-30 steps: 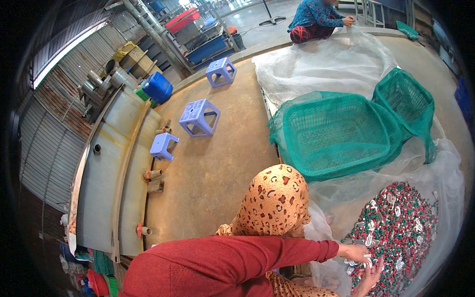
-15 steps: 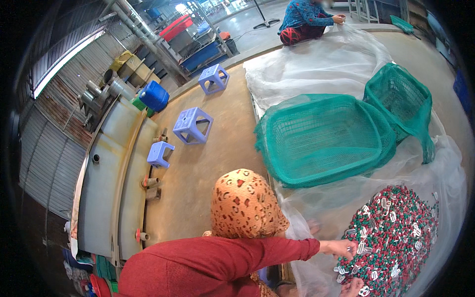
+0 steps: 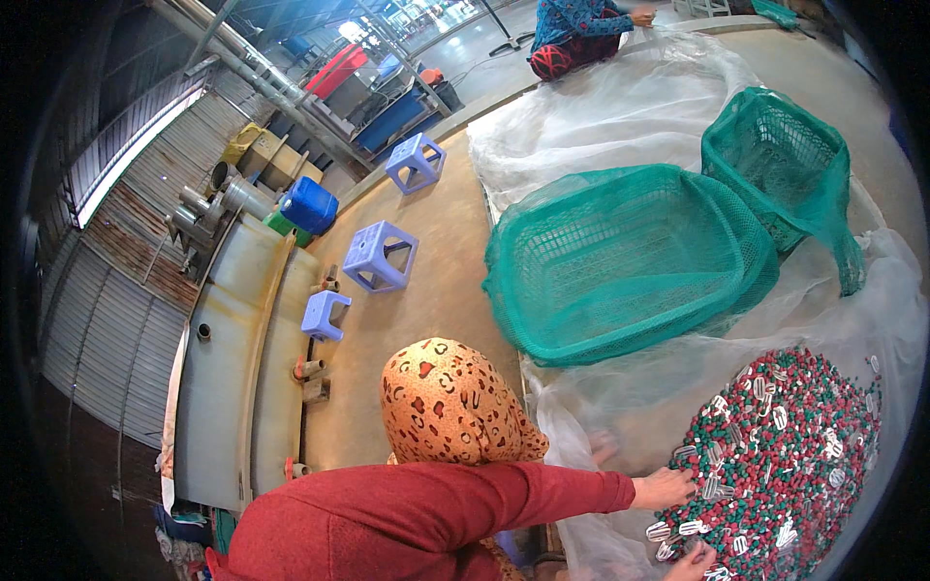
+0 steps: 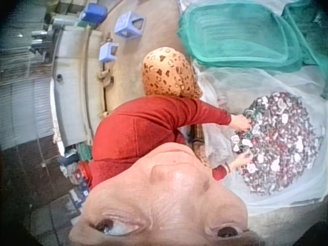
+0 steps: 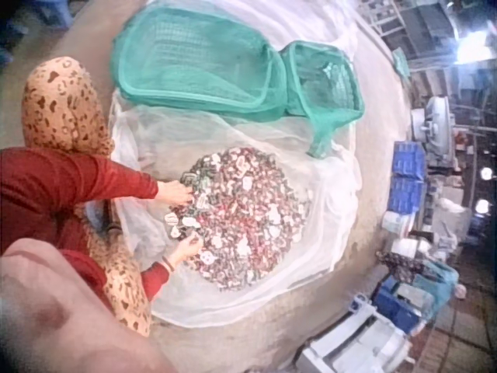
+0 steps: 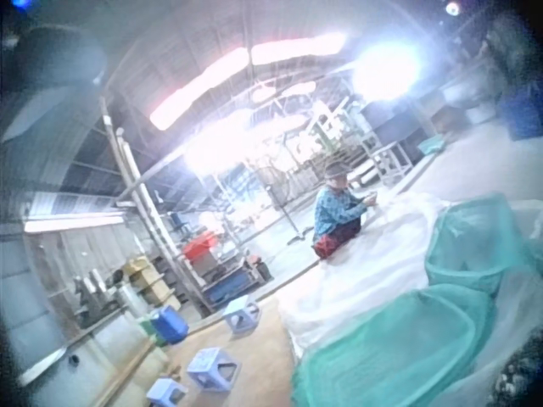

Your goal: The person sorts small red and green plastic items and metal components from a large pile on a plastic sheet, placing the metal components into green baskets.

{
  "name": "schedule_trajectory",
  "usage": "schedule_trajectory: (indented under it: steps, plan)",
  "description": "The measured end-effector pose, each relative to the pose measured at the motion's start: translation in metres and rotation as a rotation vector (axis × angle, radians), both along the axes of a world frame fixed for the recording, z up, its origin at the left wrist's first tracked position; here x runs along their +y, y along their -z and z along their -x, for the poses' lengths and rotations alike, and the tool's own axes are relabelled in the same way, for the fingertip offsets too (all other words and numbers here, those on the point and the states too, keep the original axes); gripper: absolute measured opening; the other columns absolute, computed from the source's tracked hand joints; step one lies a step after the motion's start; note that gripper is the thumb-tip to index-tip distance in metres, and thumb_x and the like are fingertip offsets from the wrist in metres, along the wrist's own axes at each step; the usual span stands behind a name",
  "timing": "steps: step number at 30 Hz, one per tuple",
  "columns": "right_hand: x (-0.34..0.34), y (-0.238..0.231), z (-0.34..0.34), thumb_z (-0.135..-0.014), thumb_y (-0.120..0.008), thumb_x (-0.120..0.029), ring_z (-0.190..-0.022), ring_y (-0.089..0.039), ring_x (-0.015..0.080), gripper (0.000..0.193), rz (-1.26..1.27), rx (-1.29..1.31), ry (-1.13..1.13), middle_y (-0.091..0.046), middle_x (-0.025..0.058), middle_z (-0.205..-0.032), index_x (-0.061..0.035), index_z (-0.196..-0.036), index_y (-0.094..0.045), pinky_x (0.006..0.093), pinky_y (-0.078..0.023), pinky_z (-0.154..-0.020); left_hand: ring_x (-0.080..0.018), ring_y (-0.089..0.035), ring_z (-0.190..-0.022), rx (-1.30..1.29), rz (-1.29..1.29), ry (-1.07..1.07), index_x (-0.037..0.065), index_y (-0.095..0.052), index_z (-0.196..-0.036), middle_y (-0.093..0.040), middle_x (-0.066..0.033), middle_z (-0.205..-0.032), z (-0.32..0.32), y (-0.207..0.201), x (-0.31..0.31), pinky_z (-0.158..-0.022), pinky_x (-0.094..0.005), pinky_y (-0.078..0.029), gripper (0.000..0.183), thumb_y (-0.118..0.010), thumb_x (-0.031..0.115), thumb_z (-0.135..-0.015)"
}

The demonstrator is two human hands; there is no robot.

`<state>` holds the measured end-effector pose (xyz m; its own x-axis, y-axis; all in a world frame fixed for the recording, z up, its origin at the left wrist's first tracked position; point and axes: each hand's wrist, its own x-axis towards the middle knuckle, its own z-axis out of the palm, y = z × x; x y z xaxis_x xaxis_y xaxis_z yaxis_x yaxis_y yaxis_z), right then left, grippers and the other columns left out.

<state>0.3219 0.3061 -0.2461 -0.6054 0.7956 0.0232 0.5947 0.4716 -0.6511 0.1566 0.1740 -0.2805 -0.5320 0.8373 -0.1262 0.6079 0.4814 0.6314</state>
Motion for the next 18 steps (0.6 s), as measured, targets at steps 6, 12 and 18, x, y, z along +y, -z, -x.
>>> schedule_trajectory:
  steps: [6,12,18]
  plan:
    - [0.012,-0.02,-0.007,-0.082,-0.062,-0.016,-0.095,-0.055,0.0308,0.033,0.628,0.39,0.092,-0.057,0.0181,-0.106,0.0005,-0.11,-0.058,0.0424,-0.047,-0.081,-0.0381,-0.061,-0.078,0.039,0.001,0.102,0.003,-0.047,-0.113,-0.046,-0.0299,-0.107,-0.02,-0.044,0.031,-0.066,-0.0437,-0.05,0.059,-0.074,0.022,-0.064]
    - [0.029,0.033,-0.05,-0.08,-0.056,-0.009,-0.098,-0.053,0.0278,0.027,1.522,1.197,0.086,-0.057,0.016,-0.105,-0.0003,-0.106,-0.056,0.0386,-0.047,-0.083,-0.0321,-0.061,-0.072,0.163,-0.072,0.209,0.008,-0.061,-0.092,-0.052,-0.026,-0.091,-0.073,0.009,0.023,-0.055,-0.0412,-0.05,0.022,-0.058,0.02,-0.074]
    - [0.015,-0.062,-0.054,-0.085,-0.055,-0.013,-0.079,-0.061,0.0139,0.056,1.116,0.562,0.001,-0.059,0.007,-0.095,-0.0045,-0.137,-0.035,0.0267,-0.052,-0.062,-0.0289,-0.06,-0.065,0.058,-0.116,0.27,0.007,-0.061,-0.071,-0.059,-0.0145,-0.076,-0.043,-0.017,0.029,-0.057,-0.0417,-0.049,0.008,-0.057,0.014,-0.073]
